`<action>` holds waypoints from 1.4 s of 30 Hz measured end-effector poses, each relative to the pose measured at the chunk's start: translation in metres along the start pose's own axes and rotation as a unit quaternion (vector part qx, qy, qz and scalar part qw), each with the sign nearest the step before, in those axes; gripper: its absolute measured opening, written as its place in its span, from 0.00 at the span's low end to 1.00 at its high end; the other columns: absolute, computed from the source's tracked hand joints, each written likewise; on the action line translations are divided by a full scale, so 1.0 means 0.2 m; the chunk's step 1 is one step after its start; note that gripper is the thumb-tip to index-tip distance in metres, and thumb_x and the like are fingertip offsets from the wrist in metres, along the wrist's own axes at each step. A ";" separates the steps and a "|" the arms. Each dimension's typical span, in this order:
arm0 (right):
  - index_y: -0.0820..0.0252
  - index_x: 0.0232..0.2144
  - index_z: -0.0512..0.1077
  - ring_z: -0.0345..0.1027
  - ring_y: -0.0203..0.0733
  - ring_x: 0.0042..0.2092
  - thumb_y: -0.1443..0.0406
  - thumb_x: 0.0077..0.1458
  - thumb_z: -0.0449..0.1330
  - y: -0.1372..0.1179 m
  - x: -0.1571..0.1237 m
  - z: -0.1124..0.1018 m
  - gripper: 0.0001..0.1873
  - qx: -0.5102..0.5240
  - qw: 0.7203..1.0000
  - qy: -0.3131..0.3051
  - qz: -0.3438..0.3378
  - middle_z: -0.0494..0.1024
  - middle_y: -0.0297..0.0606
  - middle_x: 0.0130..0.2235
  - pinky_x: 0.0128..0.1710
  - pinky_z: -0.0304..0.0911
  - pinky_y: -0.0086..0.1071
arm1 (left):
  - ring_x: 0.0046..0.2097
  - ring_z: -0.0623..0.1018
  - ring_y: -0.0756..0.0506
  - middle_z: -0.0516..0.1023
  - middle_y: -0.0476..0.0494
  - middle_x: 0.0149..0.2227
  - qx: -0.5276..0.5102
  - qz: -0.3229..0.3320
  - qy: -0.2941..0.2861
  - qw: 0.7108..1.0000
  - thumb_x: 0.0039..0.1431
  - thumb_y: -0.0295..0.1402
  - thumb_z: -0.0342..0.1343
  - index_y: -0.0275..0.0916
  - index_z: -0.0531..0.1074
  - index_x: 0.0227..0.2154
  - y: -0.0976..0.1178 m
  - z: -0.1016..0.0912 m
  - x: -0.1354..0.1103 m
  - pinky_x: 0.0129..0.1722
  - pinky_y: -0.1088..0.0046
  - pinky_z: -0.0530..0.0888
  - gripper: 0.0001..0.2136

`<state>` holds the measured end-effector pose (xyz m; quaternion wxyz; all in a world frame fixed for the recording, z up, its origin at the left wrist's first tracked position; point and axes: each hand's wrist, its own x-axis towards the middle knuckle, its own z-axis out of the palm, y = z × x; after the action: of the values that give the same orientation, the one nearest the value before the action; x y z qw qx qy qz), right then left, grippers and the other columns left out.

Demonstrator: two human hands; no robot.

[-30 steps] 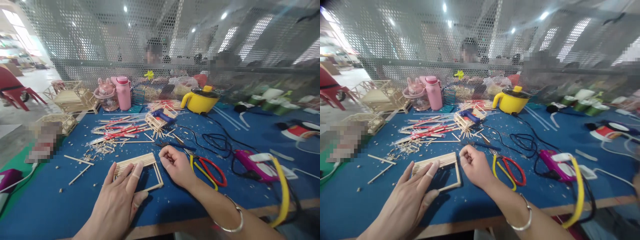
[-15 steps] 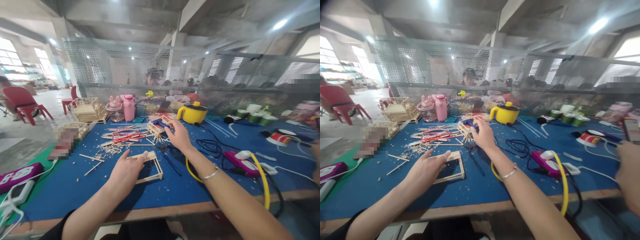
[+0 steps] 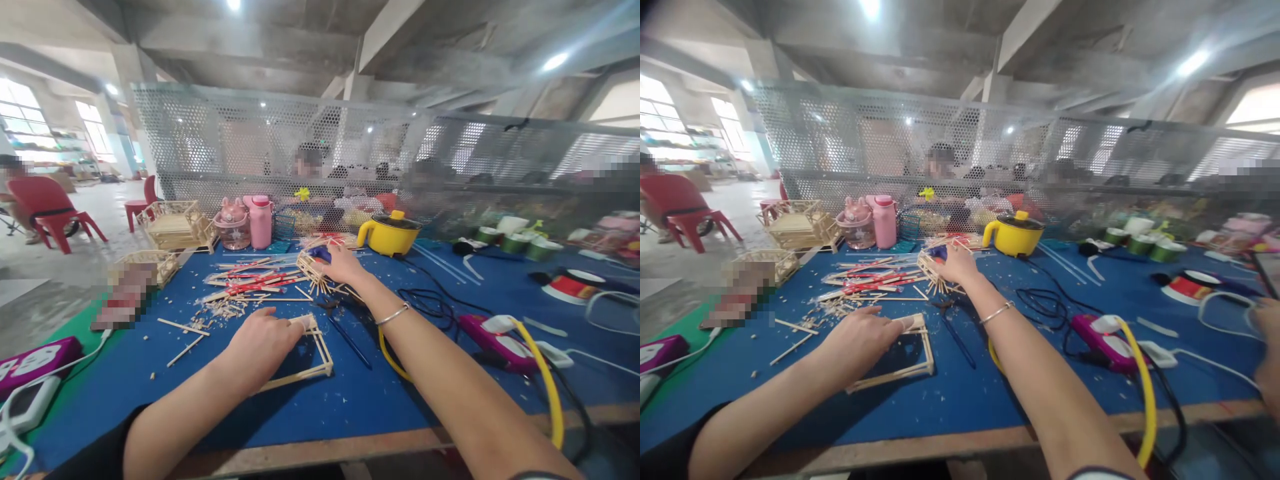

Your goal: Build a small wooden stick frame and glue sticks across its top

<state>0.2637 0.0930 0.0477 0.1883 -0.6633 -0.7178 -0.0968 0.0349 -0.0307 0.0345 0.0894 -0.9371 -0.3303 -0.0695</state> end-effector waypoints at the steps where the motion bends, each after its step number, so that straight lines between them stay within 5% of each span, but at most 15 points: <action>1: 0.64 0.47 0.68 0.63 0.55 0.53 0.48 0.52 0.57 -0.02 -0.04 -0.04 0.29 -0.001 1.000 0.019 0.003 0.71 0.54 0.51 0.48 0.58 0.41 | 0.35 0.81 0.44 0.82 0.45 0.32 -0.028 -0.004 0.003 1.000 0.59 0.24 0.48 0.41 0.71 0.49 -0.04 -0.01 0.01 0.45 0.62 0.74 0.17; 4: 0.60 0.38 0.70 0.66 0.46 0.47 0.54 0.59 0.52 -0.11 -0.23 -0.15 0.16 0.010 0.999 0.045 -0.025 0.75 0.45 0.43 0.45 0.59 0.35 | 0.35 0.81 0.44 0.82 0.46 0.33 -0.142 -0.080 0.072 0.984 0.60 0.32 0.49 0.44 0.73 0.47 -0.16 -0.02 0.02 0.36 0.68 0.75 0.14; 7: 0.56 0.26 0.69 0.65 0.37 0.29 0.54 0.51 0.61 -0.19 -0.45 -0.21 0.13 0.084 0.988 -0.059 -0.118 0.75 0.33 0.28 0.28 0.55 0.29 | 0.36 0.80 0.45 0.82 0.45 0.36 -0.214 -0.178 0.189 0.942 0.62 0.35 0.47 0.40 0.73 0.47 -0.27 0.03 0.01 0.37 0.70 0.75 0.15; 10: 0.57 0.23 0.68 0.63 0.36 0.25 0.58 0.42 0.67 -0.23 -0.59 -0.18 0.12 0.111 0.981 -0.112 -0.109 0.73 0.30 0.24 0.24 0.51 0.28 | 0.42 0.80 0.44 0.81 0.42 0.43 -0.232 -0.213 0.262 0.912 0.62 0.36 0.47 0.39 0.73 0.47 -0.31 0.10 -0.02 0.41 0.68 0.75 0.15; 15: 0.57 0.21 0.70 0.64 0.35 0.23 0.67 0.48 0.63 -0.25 -0.60 -0.15 0.07 0.156 0.974 -0.124 -0.103 0.73 0.30 0.21 0.24 0.53 0.27 | 0.47 0.78 0.44 0.80 0.42 0.46 -0.198 -0.128 0.304 0.923 0.64 0.36 0.46 0.38 0.71 0.48 -0.23 0.15 -0.05 0.48 0.67 0.73 0.15; 19: 0.56 0.19 0.69 0.63 0.36 0.22 0.69 0.48 0.62 -0.22 -0.59 -0.32 0.10 0.124 0.973 -0.118 -0.157 0.72 0.30 0.20 0.23 0.52 0.29 | 0.50 0.76 0.43 0.78 0.38 0.47 -0.169 -0.040 0.271 0.947 0.64 0.40 0.47 0.35 0.69 0.50 -0.17 0.11 -0.05 0.50 0.65 0.72 0.18; 23: 0.53 0.19 0.66 0.61 0.37 0.21 0.67 0.52 0.59 -0.25 -0.66 -0.52 0.11 0.090 0.978 -0.025 -0.187 0.72 0.31 0.20 0.22 0.50 0.31 | 0.58 0.69 0.42 0.72 0.34 0.55 -0.149 0.047 0.256 0.954 0.62 0.46 0.47 0.34 0.60 0.57 -0.11 0.08 -0.06 0.58 0.60 0.64 0.25; 27: 0.51 0.25 0.70 0.67 0.43 0.27 0.64 0.55 0.56 -0.37 -0.72 -0.54 0.08 0.079 0.957 0.028 -0.277 0.74 0.36 0.24 0.28 0.58 0.35 | 0.53 0.73 0.44 0.77 0.37 0.48 -0.121 0.071 0.228 0.964 0.66 0.37 0.42 0.36 0.60 0.56 -0.07 0.08 -0.06 0.58 0.58 0.63 0.19; 29: 0.51 0.29 0.73 0.69 0.44 0.31 0.62 0.57 0.55 -0.40 -0.67 -0.49 0.07 0.104 0.947 0.028 -0.302 0.76 0.37 0.27 0.33 0.61 0.36 | 0.44 0.77 0.45 0.79 0.41 0.39 -0.122 0.045 0.192 0.973 0.65 0.31 0.41 0.37 0.65 0.51 -0.08 0.09 -0.05 0.49 0.64 0.71 0.14; 31: 0.51 0.36 0.74 0.72 0.44 0.34 0.57 0.58 0.55 -0.36 -0.55 -0.42 0.10 0.137 0.958 0.031 -0.251 0.79 0.38 0.32 0.36 0.64 0.35 | 0.41 0.77 0.45 0.78 0.43 0.38 -0.130 -0.024 0.163 0.978 0.64 0.28 0.41 0.40 0.66 0.49 -0.12 0.09 -0.05 0.42 0.68 0.73 0.14; 33: 0.54 0.42 0.73 0.73 0.44 0.35 0.53 0.61 0.49 -0.26 -0.37 -0.33 0.18 0.120 0.985 0.075 -0.095 0.79 0.39 0.34 0.36 0.64 0.34 | 0.42 0.77 0.45 0.78 0.43 0.40 -0.137 -0.107 0.150 0.973 0.65 0.28 0.40 0.41 0.66 0.48 -0.18 0.08 -0.04 0.39 0.70 0.72 0.13; 36: 0.63 0.50 0.69 0.71 0.51 0.47 0.53 0.62 0.46 -0.07 -0.10 -0.16 0.24 -0.011 0.997 0.001 0.078 0.77 0.50 0.47 0.44 0.63 0.39 | 0.39 0.78 0.45 0.78 0.42 0.38 -0.143 -0.178 0.136 0.964 0.66 0.32 0.37 0.40 0.67 0.41 -0.26 0.08 -0.05 0.35 0.71 0.71 0.13; 38: 0.67 0.53 0.67 0.70 0.57 0.48 0.52 0.57 0.53 0.03 0.03 -0.06 0.29 -0.028 0.994 -0.046 0.092 0.75 0.56 0.50 0.43 0.64 0.43 | 0.36 0.78 0.45 0.78 0.42 0.36 -0.145 -0.185 0.126 0.964 0.67 0.35 0.36 0.39 0.67 0.39 -0.29 0.09 -0.05 0.33 0.72 0.70 0.14; 42: 0.64 0.51 0.70 0.71 0.52 0.49 0.55 0.57 0.54 0.10 0.13 0.06 0.24 -0.040 0.991 -0.112 0.065 0.76 0.51 0.49 0.46 0.63 0.36 | 0.35 0.77 0.45 0.78 0.44 0.35 -0.152 -0.167 0.103 0.969 0.66 0.38 0.38 0.41 0.68 0.36 -0.31 0.11 -0.04 0.33 0.73 0.69 0.14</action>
<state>0.2805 0.1241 0.0446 0.0858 -0.7225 -0.6850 -0.0376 -0.0089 0.0155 0.0185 -0.0332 -0.8590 -0.4568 -0.2286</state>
